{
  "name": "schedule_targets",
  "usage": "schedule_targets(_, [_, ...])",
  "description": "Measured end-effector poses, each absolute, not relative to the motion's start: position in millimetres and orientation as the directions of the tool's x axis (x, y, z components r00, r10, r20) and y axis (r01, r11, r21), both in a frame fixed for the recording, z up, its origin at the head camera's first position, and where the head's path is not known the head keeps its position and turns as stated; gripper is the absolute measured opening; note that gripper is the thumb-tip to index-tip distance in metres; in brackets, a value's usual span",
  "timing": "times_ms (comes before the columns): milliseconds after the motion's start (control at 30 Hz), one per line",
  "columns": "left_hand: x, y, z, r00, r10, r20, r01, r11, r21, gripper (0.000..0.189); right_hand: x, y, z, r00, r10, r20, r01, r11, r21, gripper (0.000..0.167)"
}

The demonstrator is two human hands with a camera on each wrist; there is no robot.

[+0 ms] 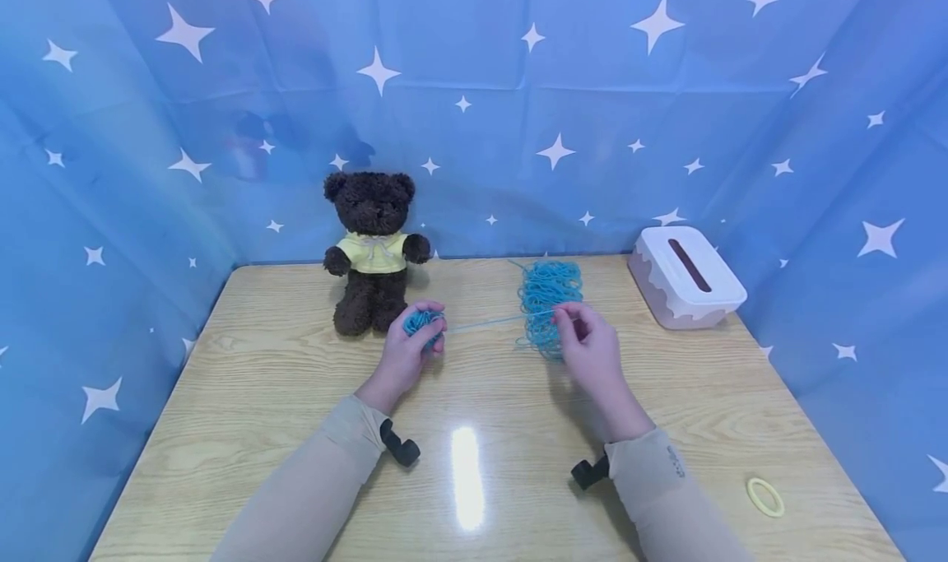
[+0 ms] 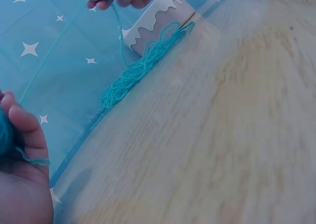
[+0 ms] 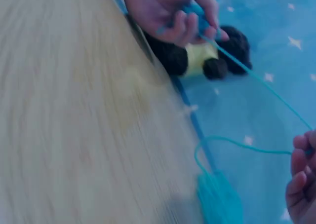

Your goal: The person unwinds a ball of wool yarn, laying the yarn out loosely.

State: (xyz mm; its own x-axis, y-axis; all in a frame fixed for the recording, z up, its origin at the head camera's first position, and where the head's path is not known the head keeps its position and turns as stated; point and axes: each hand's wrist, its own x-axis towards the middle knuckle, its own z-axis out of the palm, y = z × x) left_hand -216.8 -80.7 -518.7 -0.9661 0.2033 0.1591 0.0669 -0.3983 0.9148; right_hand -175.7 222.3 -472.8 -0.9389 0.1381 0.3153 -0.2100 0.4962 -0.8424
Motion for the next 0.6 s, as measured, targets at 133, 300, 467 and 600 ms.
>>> schedule_targets(133, [-216.2,-80.5,-518.3,-0.969,0.176,0.172,0.085,-0.418,0.905,0.018,-175.1,245.9,-474.2,-0.940,0.201,0.276,-0.126,0.546,-0.828,0.028])
schedule_targets(300, [-216.4,-81.5,-519.4,-0.971,0.150,0.184,0.110,-0.401,0.909,0.015,-175.7,275.6,-482.5,-0.936,0.252,0.247,-0.030,0.640,-0.768,0.029])
schedule_targets(467, [-217.4,-82.0,-519.9,-0.975,0.102,0.196,0.145,-0.372,0.917,0.008,-175.1,297.5,-489.5,-0.945,0.250,0.211,0.034,0.717,-0.696,0.027])
schedule_targets(600, [-218.3,-81.7,-519.4,-0.979,0.093,0.180,0.132,-0.380,0.916,0.013,-174.3,305.3,-490.8,-0.965,0.210,0.158,0.067,0.778,-0.625,0.026])
